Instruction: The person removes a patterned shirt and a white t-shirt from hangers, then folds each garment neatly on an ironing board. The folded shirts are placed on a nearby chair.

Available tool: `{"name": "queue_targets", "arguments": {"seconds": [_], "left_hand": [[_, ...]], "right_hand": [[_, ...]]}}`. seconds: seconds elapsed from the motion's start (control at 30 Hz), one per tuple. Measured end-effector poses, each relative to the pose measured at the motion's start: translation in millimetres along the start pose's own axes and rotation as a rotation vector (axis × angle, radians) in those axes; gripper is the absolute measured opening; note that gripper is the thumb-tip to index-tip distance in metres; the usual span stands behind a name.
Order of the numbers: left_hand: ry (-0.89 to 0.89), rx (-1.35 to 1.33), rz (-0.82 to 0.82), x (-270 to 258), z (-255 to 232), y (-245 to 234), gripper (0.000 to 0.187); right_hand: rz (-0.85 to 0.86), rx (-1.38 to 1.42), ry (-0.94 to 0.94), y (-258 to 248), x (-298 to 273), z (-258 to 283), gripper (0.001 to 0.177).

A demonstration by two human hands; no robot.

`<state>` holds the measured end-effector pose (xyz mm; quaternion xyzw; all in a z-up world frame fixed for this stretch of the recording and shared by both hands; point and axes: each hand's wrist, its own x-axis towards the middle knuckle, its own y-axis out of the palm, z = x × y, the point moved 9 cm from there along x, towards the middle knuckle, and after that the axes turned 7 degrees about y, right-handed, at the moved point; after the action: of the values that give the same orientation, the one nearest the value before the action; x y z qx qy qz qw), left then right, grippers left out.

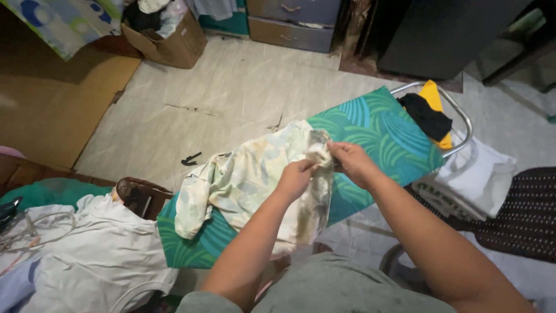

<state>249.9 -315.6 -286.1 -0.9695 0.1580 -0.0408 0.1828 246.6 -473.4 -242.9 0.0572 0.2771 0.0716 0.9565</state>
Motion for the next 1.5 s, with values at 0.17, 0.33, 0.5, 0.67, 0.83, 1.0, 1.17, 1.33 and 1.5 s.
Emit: {"name": "queue_targets", "arguments": {"seconds": [0.17, 0.33, 0.5, 0.67, 0.83, 1.0, 1.17, 1.33, 1.5], "left_hand": [[-0.156, -0.679, -0.239, 27, 66, -27, 0.020], [-0.304, -1.022, -0.510, 32, -5, -93, 0.022], [-0.138, -0.928, -0.003, 57, -76, -58, 0.024], [0.024, 0.169, 0.007, 48, -90, -98, 0.044], [0.048, 0.603, -0.080, 60, -50, -116, 0.031], [-0.149, -0.295, 0.035, 47, -76, -104, 0.029], [-0.099, 0.366, 0.131, 60, -65, -110, 0.034], [-0.122, 0.065, 0.042, 62, -61, -122, 0.032], [-0.249, -0.565, 0.334, 23, -131, -105, 0.037]], "right_hand": [[0.018, 0.114, -0.063, -51, 30, -1, 0.040], [-0.096, -0.418, -0.271, -59, 39, 33, 0.059], [0.012, -0.893, -0.647, 24, 39, 76, 0.073], [0.302, -0.314, -0.210, 34, 33, 87, 0.041], [0.236, -0.661, -0.238, 64, -1, 112, 0.042], [-0.149, -0.912, -0.344, 22, 41, 107, 0.043], [0.154, -0.392, -0.146, 54, 10, 121, 0.041], [0.083, -0.665, -0.012, 58, 2, 116, 0.042], [0.275, -0.352, 0.007, 39, 17, 107, 0.043]]}}
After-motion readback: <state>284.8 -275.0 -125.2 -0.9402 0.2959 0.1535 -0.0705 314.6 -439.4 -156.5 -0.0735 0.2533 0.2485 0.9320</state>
